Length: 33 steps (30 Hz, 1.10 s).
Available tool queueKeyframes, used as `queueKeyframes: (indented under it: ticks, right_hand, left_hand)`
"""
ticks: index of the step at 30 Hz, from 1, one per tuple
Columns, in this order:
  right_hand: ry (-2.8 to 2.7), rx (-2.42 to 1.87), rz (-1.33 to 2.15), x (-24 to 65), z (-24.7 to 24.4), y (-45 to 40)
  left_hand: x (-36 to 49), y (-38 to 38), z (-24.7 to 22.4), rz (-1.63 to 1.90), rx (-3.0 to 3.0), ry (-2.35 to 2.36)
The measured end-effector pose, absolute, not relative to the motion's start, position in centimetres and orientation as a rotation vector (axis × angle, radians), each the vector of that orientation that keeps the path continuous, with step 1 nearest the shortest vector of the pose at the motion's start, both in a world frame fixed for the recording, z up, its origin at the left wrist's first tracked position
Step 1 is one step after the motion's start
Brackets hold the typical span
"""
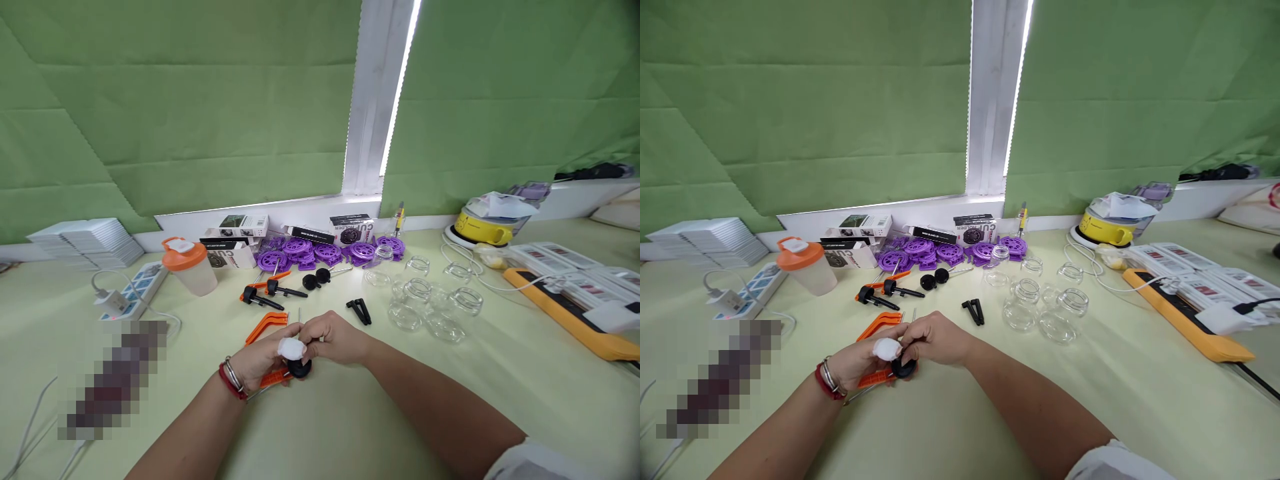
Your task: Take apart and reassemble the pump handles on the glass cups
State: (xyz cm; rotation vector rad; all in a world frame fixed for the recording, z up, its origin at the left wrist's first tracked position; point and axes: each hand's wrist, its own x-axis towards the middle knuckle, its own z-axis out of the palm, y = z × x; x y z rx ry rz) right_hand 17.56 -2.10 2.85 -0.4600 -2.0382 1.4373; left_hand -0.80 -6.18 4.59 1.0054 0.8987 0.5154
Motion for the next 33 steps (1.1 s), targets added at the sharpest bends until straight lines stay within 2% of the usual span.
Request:
queueKeyframes:
  ticks: [11, 16, 22, 33]
  right_hand:
    - [-2.128, -0.4, 1.342, 17.6, 3.3, -1.7]
    - [-2.133, -0.499, 1.268, 17.5, 3.1, -2.1]
    - [-2.09, -0.5, 1.378, 17.5, 2.9, -2.5]
    - [-2.096, -0.496, 1.323, 18.0, 2.9, -2.6]
  left_hand:
    - [-0.8, -6.1, 4.5, 0.512, 1.008, 0.939]
    - [-0.6, -6.2, 4.8, 0.526, 0.996, 0.925]
    - [-0.5, -6.3, 5.1, 0.525, 0.996, 0.938]
    - [-0.7, -6.2, 5.1, 0.51, 1.006, 0.891]
